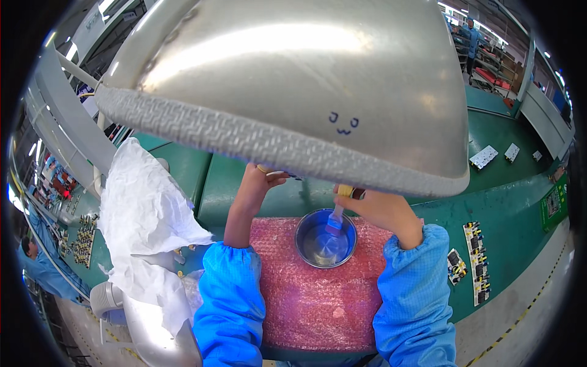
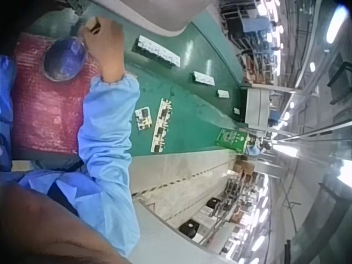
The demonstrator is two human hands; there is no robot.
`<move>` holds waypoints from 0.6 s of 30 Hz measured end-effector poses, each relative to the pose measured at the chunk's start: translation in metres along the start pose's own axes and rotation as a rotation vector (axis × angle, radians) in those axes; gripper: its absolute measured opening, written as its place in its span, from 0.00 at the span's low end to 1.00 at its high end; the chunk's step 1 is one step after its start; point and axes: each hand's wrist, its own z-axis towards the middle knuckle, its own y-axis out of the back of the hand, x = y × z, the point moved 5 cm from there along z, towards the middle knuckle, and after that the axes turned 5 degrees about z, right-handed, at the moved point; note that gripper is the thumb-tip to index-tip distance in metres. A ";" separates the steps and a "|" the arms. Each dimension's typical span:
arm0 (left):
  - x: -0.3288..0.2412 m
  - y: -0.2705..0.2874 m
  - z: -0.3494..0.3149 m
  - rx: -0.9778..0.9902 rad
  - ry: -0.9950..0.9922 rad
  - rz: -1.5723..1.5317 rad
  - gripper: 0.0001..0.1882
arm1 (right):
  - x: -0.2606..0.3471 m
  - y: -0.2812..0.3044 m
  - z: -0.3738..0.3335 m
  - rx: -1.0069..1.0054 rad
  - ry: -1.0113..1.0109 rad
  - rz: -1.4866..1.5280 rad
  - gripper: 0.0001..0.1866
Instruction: The person dips a brush into a bowl of liquid, applies the liquid to circuit boards picked up from a conveyor belt, and places the boards back onto the conveyor belt.
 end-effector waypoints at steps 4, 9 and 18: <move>0.004 -0.001 0.000 0.042 0.059 -0.098 0.16 | 0.000 0.004 0.003 -0.069 0.050 -0.155 0.18; -0.006 -0.011 -0.004 0.071 0.086 -0.093 0.16 | -0.030 0.009 0.006 -0.293 0.205 -0.209 0.15; -0.007 -0.012 -0.005 0.106 0.109 -0.097 0.18 | -0.003 0.034 -0.012 -0.420 0.363 -0.329 0.09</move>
